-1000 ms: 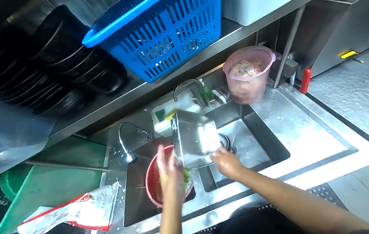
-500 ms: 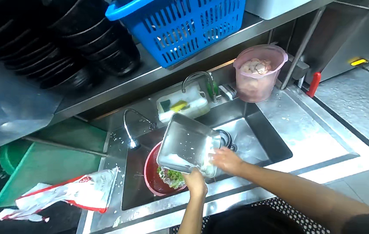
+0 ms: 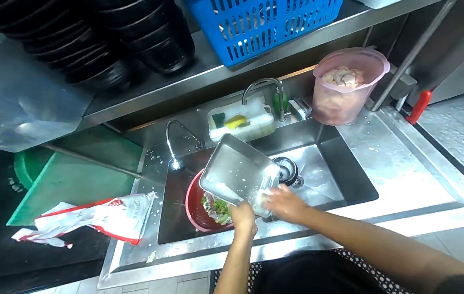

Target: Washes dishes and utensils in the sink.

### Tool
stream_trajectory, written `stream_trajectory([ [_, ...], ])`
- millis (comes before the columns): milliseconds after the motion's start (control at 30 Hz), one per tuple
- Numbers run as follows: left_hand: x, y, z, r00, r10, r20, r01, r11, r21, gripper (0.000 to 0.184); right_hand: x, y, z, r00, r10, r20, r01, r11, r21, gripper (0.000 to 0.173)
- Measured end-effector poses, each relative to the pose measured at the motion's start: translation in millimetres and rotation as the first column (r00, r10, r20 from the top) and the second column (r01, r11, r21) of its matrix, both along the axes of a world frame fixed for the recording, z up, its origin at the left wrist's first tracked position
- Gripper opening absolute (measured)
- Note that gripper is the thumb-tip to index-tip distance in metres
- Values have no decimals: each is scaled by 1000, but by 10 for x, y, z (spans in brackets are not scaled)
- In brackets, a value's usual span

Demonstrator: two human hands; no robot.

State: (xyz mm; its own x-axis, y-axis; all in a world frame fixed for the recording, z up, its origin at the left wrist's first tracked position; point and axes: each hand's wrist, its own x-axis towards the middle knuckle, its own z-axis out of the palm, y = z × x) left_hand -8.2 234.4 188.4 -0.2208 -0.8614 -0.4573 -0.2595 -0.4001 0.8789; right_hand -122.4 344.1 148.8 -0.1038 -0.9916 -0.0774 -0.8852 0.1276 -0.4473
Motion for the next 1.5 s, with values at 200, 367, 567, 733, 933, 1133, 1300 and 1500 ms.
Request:
stream_trajectory([
  [200, 28, 13, 94, 997, -73, 19, 72, 997, 38, 62, -575, -89, -226, 957, -161, -242, 152, 987, -54, 32],
  [367, 55, -277, 318, 950, -306, 65, 295, 946, 132, 60, -412, -71, -319, 945, -81, -318, 93, 995, 24, 33],
  [567, 248, -323, 324, 840, -292, -457, 301, 952, -55, 94, -72, -91, 132, 979, -181, -92, 183, 983, 15, 31],
  [733, 88, 140, 17, 910, -258, -324, 203, 960, -193, 104, 460, -210, 470, 939, -289, 186, 318, 936, -149, 26],
  [933, -29, 37, -6, 922, 64, -383, -70, 998, -3, 34, 158, -27, 173, 999, -17, -38, 6, 959, -282, 25],
  [1133, -108, 33, -76, 929, 69, -364, -75, 997, -1, 42, -874, 113, 80, 931, -249, -267, 225, 967, -117, 35],
  [1300, -280, 10, -136, 932, -19, -361, -9, 997, -75, 44, -382, 50, 186, 966, -255, -35, 256, 967, 12, 39],
  [1500, -372, 109, -45, 936, -16, -352, -12, 997, -76, 34, -151, 142, 283, 989, -95, 114, 111, 983, -143, 32],
])
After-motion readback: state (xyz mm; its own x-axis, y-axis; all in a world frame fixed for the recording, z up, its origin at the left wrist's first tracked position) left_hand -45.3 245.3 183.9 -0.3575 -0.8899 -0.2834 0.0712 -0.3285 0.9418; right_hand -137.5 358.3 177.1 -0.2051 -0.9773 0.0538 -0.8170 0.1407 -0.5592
